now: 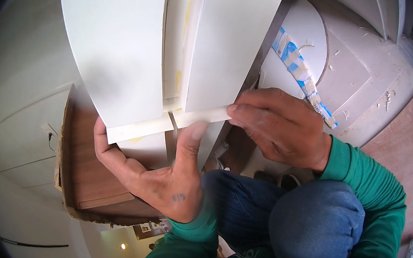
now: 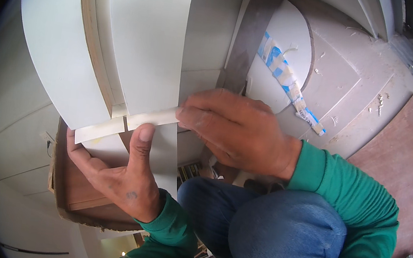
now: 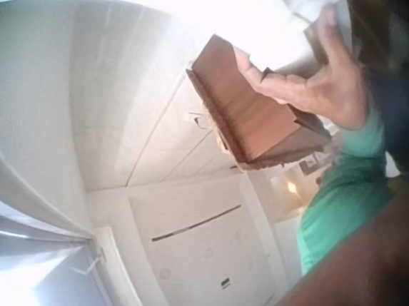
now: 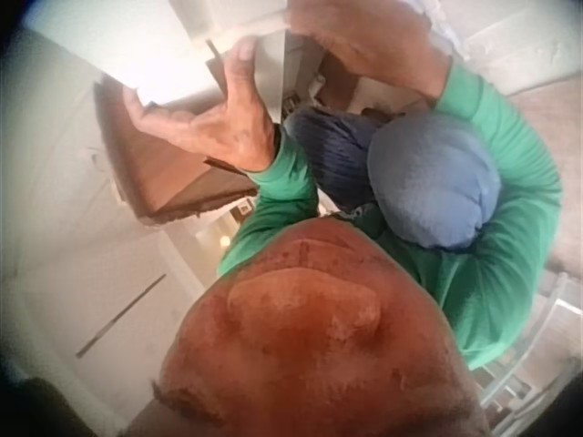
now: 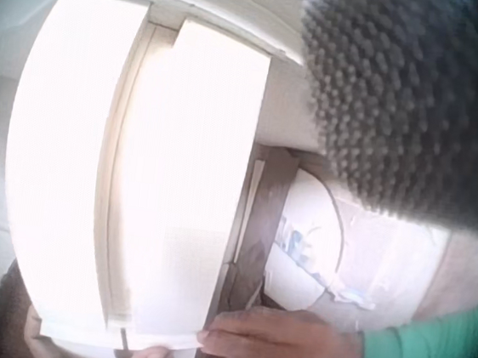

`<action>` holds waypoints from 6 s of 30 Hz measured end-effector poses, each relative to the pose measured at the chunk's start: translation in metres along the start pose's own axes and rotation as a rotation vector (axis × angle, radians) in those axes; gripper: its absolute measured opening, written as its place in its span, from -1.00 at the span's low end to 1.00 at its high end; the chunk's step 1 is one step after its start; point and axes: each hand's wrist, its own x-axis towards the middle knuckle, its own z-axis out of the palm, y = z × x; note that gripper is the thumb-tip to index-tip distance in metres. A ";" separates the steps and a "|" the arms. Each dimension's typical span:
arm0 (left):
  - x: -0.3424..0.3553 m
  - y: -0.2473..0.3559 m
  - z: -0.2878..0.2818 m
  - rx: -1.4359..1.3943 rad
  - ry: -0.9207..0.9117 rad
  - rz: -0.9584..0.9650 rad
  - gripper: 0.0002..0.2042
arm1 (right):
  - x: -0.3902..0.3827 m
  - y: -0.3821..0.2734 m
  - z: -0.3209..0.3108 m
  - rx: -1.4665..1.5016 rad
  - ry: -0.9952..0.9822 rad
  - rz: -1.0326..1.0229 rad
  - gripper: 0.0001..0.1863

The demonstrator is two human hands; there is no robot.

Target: The person installs a curved wooden stair nosing onto a white stair tread. They position the nosing, tap it into place with a rubber mallet, and adjust it to fit the stair edge.

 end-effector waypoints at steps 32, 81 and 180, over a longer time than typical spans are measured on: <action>0.009 0.009 -0.012 0.038 -0.105 -0.045 -0.08 | 0.010 -0.014 -0.009 -0.011 -0.094 0.014 -0.63; -0.601 -0.297 -0.117 -0.036 -0.844 -0.983 -0.78 | 0.082 -0.083 -0.053 -0.617 -0.877 0.239 -0.30; -0.052 -0.002 -0.033 -0.382 -0.850 0.423 -0.69 | -0.119 0.060 -0.145 -0.751 -0.406 0.954 -0.45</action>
